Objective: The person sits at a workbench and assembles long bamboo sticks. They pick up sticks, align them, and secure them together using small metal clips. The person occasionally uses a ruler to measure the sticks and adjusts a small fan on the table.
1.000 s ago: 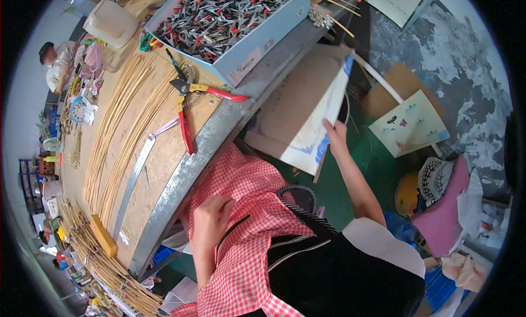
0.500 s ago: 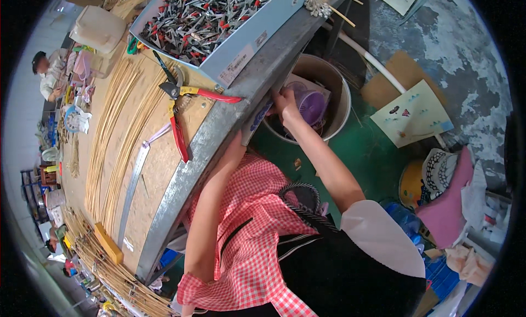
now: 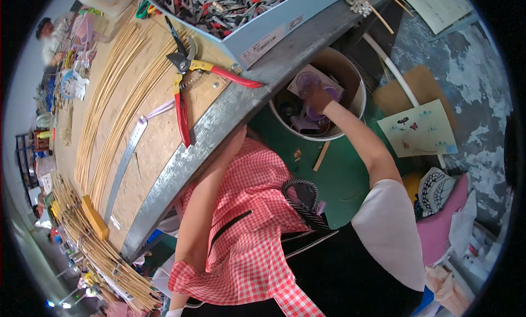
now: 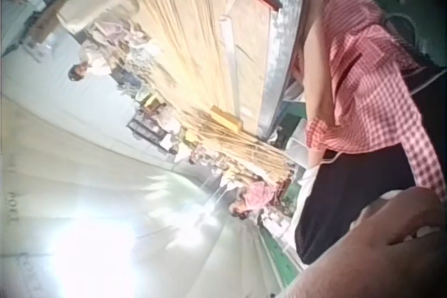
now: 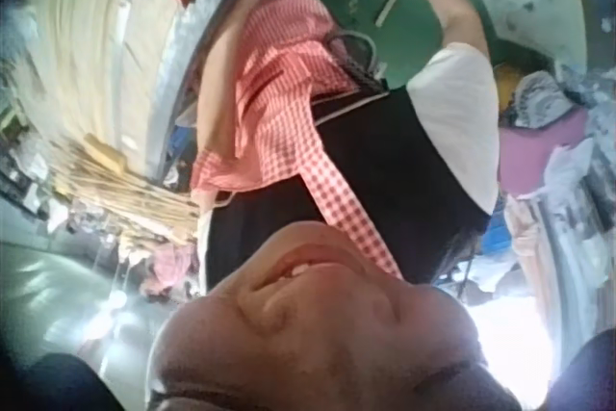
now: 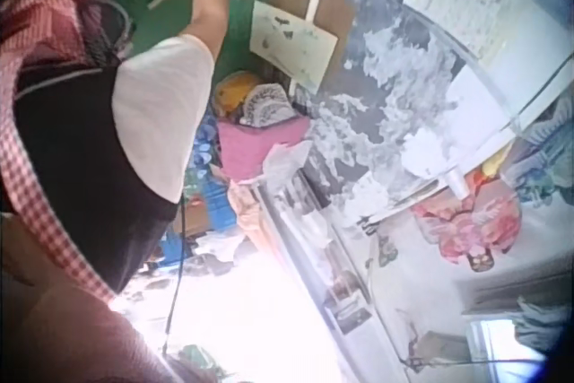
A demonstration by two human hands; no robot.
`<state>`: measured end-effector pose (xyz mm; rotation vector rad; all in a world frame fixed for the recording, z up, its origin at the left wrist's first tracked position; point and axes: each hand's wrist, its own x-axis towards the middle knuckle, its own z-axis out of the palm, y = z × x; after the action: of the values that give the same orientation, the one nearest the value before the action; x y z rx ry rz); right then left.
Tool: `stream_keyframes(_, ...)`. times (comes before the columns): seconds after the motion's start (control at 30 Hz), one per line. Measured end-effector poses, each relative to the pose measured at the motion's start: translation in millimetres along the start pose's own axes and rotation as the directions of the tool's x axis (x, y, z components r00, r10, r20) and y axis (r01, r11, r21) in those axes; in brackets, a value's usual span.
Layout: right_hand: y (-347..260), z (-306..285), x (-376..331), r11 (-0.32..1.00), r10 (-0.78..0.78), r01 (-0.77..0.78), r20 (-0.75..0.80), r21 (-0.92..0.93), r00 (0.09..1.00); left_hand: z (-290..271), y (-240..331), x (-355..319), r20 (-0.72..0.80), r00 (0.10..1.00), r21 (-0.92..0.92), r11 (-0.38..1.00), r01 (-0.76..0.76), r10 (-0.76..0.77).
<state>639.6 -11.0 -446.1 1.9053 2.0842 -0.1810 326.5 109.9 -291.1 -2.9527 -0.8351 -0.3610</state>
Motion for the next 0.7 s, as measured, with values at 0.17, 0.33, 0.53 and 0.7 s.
stream_keyframes(0.17,-21,5,10,0.967,-0.159,0.169,0.069,-0.19,0.985,-13,2,4,0.082,0.995,-0.104,0.992,0.065,-0.057)
stream_keyframes(0.33,-1,-30,5,0.977,-0.161,0.186,0.211,-0.101,0.964,-26,4,4,-0.043,0.997,0.105,0.993,-0.057,0.062)
stream_keyframes(0.53,25,-147,-72,0.994,0.07,-0.057,0.14,-0.092,0.988,-51,32,24,0.168,0.985,-0.258,0.964,0.071,-0.028)
stream_keyframes(0.7,20,-279,-174,0.979,0.202,-0.202,0.008,-0.015,0.979,-25,66,36,-0.162,0.973,-0.307,0.929,-0.208,0.164)
